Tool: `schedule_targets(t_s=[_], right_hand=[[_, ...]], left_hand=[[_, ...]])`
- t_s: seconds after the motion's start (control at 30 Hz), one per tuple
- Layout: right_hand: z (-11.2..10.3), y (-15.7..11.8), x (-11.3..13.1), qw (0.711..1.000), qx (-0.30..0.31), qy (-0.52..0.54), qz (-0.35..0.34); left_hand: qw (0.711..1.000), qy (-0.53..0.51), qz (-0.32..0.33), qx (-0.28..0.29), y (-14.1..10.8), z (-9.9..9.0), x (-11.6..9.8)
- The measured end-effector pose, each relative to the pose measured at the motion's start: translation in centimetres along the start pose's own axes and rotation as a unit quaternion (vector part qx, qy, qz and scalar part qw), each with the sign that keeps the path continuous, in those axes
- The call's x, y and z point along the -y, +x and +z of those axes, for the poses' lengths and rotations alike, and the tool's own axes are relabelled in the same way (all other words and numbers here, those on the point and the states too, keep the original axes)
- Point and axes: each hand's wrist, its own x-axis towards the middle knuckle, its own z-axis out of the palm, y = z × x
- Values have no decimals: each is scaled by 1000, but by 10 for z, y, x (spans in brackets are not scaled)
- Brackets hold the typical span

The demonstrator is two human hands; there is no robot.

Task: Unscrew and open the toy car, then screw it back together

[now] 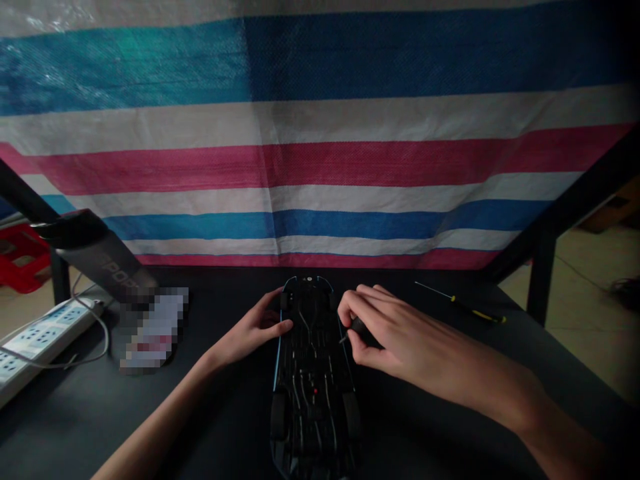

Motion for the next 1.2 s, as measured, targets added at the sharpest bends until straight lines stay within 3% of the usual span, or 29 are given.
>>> schedule_targets(t_s=[0.17, 0.33, 0.5, 0.77, 1.0, 1.2], right_hand=[[-2, 1, 6, 1000, -23, -17, 1], [1, 2, -3, 996, -30, -83, 25], [4, 1, -8, 999, -12, -51, 0], [-3, -1, 3, 1000, -8, -8, 16], [0, 2, 2, 997, -42, -60, 10], [2, -1, -3, 999, -13, -51, 12]], left_hand=[[1000, 12, -2, -4, -1, 0, -2], [1000, 9, -9, -4, -1, -1, -1], [1000, 3, -7, -7, -1, -1, 1], [1000, 10, -7, -2, 0, -1, 1], [1000, 6, -9, -11, -1, 0, -1], [1000, 11, 0, -3, 0, -2, 1]])
